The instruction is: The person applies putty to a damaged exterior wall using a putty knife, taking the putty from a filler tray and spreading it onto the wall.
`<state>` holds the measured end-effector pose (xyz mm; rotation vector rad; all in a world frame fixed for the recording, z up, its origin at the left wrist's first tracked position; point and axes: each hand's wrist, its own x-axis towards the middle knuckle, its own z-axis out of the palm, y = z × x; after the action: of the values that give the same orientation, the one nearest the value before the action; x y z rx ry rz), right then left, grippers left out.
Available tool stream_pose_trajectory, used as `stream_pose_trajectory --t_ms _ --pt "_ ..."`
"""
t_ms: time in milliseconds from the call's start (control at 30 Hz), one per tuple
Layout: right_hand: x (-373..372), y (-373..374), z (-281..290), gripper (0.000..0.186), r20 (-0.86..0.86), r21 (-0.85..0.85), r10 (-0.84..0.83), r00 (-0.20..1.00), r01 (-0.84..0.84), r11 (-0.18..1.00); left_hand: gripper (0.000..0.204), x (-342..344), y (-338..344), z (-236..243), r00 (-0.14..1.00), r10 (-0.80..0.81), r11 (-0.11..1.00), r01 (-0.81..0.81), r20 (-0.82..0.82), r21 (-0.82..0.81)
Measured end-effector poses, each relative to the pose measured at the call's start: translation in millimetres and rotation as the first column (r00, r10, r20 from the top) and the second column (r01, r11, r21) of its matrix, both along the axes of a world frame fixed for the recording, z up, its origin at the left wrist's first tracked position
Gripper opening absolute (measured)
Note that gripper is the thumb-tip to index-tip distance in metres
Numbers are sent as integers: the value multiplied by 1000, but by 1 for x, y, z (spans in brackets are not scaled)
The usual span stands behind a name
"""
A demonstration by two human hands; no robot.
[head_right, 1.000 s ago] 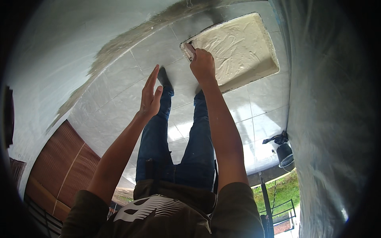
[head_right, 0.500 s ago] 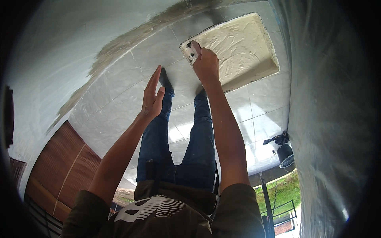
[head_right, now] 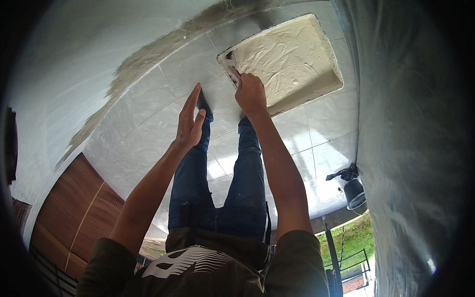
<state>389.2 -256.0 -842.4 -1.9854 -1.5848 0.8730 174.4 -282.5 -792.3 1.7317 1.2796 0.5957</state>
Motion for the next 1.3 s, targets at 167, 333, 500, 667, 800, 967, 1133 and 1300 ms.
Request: stream_pose_trajectory --t_ms 167,333,500,667,800,967,1133,1300 --pt "28 23 3 8 -12 181 -153 988 152 972 65 6 -2 1 1000 0 1000 0 4 -8" --pt "47 -8 -7 22 -119 -23 -468 876 469 883 63 10 1 -2 1000 6 1000 -6 11 17" --pt "23 -50 -20 27 -176 -127 -575 799 561 818 62 11 -3 -4 1000 6 1000 -6 8 19" --pt "-6 -56 -34 27 -76 -64 -664 744 661 748 61 7 -10 -9 1000 17 1000 -17 13 -21" --pt "-13 -48 -46 28 1 -87 -684 729 682 727 61 1 -16 -12 999 38 998 -38 2 -44" --pt "-25 -21 -49 28 -101 -105 -743 661 736 669 61 -5 -15 -17 999 46 999 -46 2 -17" --pt "-37 11 -52 27 -142 -112 -777 614 770 628 61 -4 -12 -16 999 52 999 -52 1 -2" --pt "-50 36 -50 25 -84 -200 -834 546 810 551 61 -7 -9 -15 998 60 998 -60 8 4"
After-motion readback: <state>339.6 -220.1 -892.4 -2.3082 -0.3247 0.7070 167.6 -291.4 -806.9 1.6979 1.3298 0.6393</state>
